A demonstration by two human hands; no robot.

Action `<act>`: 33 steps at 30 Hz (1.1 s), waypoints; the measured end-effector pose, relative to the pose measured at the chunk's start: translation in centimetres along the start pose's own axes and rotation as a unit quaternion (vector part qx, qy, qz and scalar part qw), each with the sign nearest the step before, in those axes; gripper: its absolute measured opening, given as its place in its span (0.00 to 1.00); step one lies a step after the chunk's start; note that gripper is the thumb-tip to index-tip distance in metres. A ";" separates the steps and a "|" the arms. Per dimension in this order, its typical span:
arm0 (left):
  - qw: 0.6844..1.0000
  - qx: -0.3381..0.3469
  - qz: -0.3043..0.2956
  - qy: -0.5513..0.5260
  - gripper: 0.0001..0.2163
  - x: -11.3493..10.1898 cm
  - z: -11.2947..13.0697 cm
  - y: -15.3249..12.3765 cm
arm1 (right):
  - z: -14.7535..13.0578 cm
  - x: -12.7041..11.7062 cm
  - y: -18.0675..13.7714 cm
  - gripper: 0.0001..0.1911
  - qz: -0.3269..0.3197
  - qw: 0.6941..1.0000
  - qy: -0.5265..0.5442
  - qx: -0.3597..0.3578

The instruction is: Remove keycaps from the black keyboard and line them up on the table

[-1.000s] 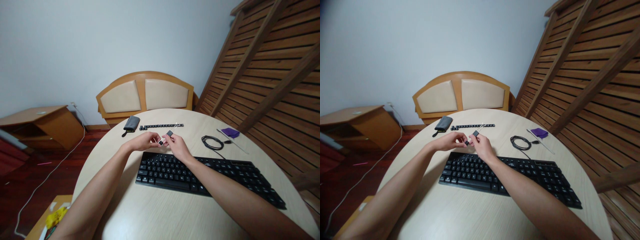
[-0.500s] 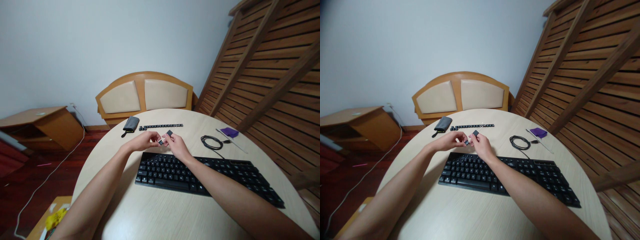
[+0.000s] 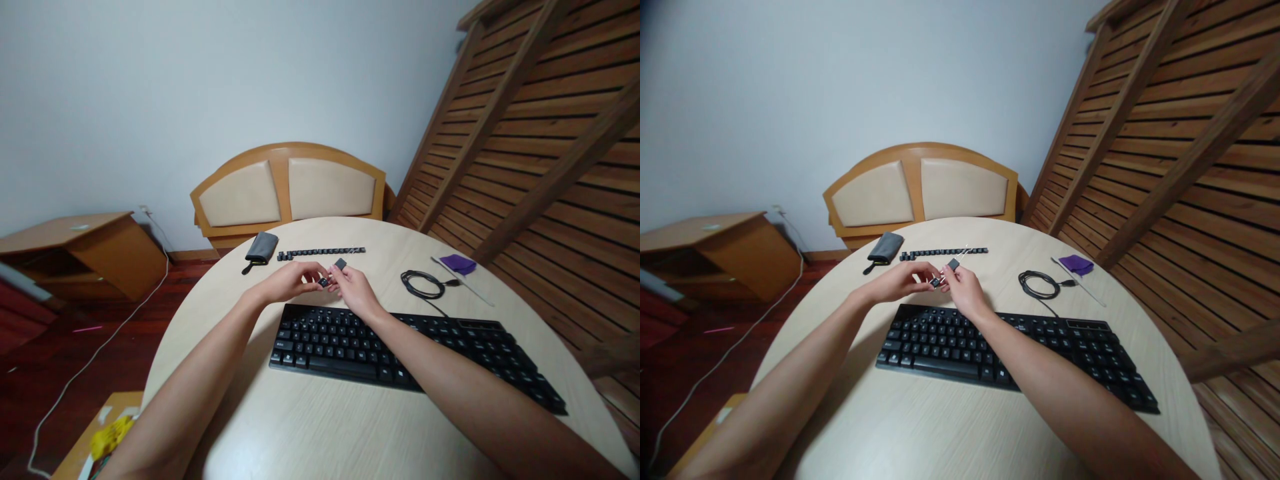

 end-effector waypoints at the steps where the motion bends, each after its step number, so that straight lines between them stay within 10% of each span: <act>1: 1.000 0.005 0.001 0.004 0.12 0.0 0.0 0.0 | -0.1 0.0 0.0 0.17 0.000 1.000 0.000 -0.004; 27: 0.992 0.100 0.047 0.056 0.11 -0.5 1.9 -0.2 | 0.0 -0.3 0.1 0.14 0.010 1.000 0.013 -0.015; 33: 0.978 0.066 0.188 0.070 0.09 -3.1 0.3 -0.4 | 0.1 -0.1 0.1 0.14 0.012 0.999 0.037 0.003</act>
Point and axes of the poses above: each hand's wrist, its own y-axis towards the middle knuckle, its own x-axis out of the palm, z = x × y, the point moved 8 cm from there along y, towards the middle knuckle, and after that the axes turned 7 degrees about -x, right-handed, at the moved point
